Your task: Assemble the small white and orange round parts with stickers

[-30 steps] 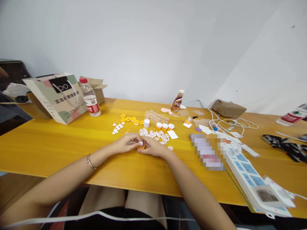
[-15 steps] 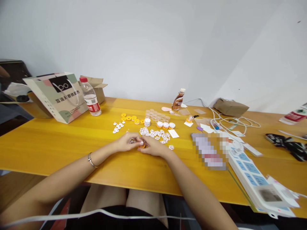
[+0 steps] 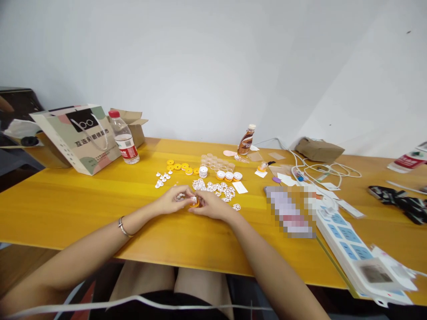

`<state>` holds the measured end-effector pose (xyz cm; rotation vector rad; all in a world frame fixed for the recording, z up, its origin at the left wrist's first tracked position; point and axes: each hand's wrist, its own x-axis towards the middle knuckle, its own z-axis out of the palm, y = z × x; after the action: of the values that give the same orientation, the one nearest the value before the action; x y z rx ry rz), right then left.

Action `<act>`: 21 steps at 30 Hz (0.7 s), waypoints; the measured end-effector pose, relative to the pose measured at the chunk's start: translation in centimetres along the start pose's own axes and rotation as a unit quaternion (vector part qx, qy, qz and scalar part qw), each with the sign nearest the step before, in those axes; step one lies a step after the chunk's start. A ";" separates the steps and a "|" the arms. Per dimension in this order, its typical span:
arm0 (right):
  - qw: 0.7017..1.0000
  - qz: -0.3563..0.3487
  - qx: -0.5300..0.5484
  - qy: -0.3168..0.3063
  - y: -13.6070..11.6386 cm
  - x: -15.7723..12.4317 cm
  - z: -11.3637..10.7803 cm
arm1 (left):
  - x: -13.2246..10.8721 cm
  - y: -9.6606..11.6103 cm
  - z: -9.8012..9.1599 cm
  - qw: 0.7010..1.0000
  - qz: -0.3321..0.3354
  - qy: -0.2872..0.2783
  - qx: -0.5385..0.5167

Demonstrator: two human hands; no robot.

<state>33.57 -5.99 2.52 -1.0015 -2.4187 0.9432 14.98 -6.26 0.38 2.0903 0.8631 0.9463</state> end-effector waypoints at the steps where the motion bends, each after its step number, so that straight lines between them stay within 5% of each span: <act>1: 1.000 0.011 0.018 0.003 0.0 0.0 -0.1 | 0.0 0.0 -0.1 1.000 -0.009 0.012 -0.008; 7: 0.985 0.039 0.169 0.025 0.6 0.1 -0.5 | 0.8 0.2 -1.4 0.998 0.019 0.055 -0.001; 12: 0.961 0.060 0.268 0.033 1.3 0.4 -0.2 | 3.9 -0.8 -3.2 0.981 0.016 0.154 0.114; 16: 0.953 0.075 0.290 0.041 1.6 0.5 -0.1 | 8.2 -2.2 -4.2 0.966 0.036 0.095 0.238; 21: 0.944 0.093 0.314 0.045 1.7 0.6 0.0 | 12.7 -3.7 -4.4 0.911 0.047 0.004 0.409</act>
<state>34.03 -4.68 1.39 -0.9952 -1.7670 1.5601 16.89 6.95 4.28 2.8474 1.3332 0.6905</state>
